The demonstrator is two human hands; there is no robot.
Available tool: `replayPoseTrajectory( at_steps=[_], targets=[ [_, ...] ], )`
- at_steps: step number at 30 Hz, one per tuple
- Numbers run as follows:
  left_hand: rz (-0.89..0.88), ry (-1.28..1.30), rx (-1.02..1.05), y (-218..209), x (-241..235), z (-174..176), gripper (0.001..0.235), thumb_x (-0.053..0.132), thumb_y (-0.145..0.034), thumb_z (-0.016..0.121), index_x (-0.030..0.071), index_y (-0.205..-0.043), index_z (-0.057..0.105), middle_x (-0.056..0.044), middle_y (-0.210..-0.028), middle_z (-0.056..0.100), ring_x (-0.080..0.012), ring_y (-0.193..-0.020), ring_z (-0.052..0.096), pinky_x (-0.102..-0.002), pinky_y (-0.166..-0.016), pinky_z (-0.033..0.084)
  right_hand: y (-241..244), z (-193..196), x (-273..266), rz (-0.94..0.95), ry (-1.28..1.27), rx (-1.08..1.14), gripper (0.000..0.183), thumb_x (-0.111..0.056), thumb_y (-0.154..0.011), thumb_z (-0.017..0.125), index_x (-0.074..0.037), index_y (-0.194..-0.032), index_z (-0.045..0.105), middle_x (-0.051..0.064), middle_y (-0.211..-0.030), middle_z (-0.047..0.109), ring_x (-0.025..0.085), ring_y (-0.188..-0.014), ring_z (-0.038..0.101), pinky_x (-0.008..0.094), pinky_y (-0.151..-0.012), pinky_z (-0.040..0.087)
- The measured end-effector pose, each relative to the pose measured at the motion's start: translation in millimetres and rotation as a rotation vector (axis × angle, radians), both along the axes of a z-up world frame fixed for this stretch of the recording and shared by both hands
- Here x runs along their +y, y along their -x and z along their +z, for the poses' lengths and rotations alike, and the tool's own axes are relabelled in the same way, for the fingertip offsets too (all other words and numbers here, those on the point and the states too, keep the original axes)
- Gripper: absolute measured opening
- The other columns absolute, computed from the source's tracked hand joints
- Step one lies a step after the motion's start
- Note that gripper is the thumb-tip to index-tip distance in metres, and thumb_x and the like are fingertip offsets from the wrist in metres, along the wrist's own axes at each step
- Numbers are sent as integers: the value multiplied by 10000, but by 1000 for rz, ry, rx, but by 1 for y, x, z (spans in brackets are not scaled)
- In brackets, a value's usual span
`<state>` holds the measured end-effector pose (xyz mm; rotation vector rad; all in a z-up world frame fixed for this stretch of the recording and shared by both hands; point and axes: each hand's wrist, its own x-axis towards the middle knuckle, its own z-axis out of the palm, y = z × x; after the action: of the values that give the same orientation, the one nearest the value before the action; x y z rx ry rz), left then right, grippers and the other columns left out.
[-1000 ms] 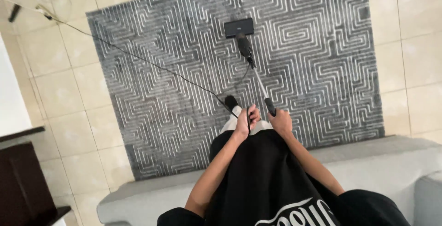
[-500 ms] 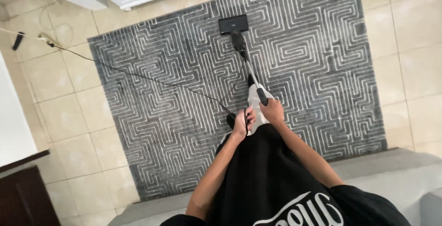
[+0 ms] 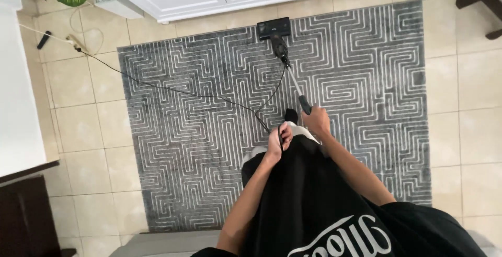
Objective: The recorder vacuums a patterned area rug in a hotel room and then unplugs the vacuum cleaner.
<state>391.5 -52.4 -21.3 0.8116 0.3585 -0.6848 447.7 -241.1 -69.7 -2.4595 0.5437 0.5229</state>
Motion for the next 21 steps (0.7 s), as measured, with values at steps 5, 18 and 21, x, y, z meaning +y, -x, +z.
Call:
replayPoseTrajectory(
  at_steps=[5, 18, 21],
  targets=[
    [21, 48, -16, -11, -18, -13, 527, 489, -1055, 448, 166, -651, 347, 2, -589, 418, -81, -398, 329, -254, -372, 216, -18, -33, -17, 36, -15, 19, 526, -477, -773, 752, 45, -829, 733, 287, -785, 707, 458, -802, 724, 545, -724, 572],
    [-35, 42, -67, 3, -7, 7, 521, 474, -1050, 449, 162, -648, 340, 3, -590, 404, -79, -377, 319, -247, -349, 219, 22, -51, -17, 77, -282, 281, 571, -477, -824, 637, 2, -513, 643, 142, -482, 633, 275, -485, 692, 425, -576, 581],
    [-75, 74, -58, 25, 2, -17, 480, 470, -1023, 456, 167, -666, 353, 2, -588, 408, -87, -377, 332, -260, -357, 232, 50, -32, -11, 63, -229, 273, 621, -510, -837, 647, 19, -511, 628, 153, -482, 622, 286, -501, 693, 429, -590, 582]
  ],
)
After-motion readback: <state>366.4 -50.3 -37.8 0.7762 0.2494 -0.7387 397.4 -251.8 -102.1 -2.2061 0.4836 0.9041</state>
